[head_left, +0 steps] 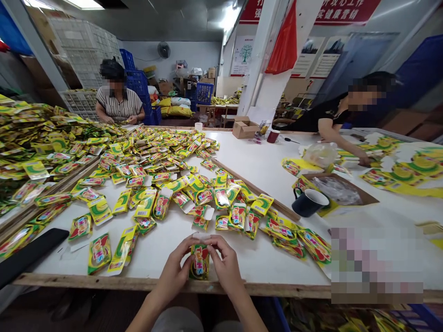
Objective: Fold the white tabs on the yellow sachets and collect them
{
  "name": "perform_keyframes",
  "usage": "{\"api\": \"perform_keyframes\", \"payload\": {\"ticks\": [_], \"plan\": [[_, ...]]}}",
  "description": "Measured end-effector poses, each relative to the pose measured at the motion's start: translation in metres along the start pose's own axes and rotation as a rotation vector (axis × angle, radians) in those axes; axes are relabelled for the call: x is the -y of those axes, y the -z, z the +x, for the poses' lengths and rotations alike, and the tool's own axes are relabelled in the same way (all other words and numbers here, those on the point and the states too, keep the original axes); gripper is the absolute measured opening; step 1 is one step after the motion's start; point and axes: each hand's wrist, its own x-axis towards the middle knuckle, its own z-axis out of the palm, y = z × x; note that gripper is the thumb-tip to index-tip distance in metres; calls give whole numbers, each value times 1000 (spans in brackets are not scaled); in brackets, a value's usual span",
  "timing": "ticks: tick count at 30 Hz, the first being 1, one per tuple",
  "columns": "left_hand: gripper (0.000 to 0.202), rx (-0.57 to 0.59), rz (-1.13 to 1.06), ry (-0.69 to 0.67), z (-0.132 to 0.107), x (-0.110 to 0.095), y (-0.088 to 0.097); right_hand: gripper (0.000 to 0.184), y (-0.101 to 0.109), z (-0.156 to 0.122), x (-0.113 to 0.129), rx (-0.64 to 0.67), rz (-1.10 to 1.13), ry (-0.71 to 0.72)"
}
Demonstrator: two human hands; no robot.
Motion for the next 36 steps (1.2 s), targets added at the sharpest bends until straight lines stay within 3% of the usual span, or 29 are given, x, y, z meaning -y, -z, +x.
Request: {"api": "perform_keyframes", "payload": {"ticks": [4,8,11,21,31,34,36], "plan": [[35,-44,-29,-22,0,-1,-6,22,-2,-2,0,-27,32,-6],[19,-67,60,-21,1,-11,-7,14,-2,-2,10,53,-51,65],[14,-122,35,15,2,-17,-8,13,-4,-3,15,25,-66,62],[15,-247,-94,112,12,-15,-13,12,-13,6,15,-60,-95,-60],[12,-119,7,-8,-1,1,-3,13,-10,-10,5,45,82,-93],[12,-94,34,-44,3,-8,-3,14,-11,-12,8,-2,51,-64],[14,-59,78,-84,14,-16,-2,17,5,-18,17,-102,-34,-29]]}}
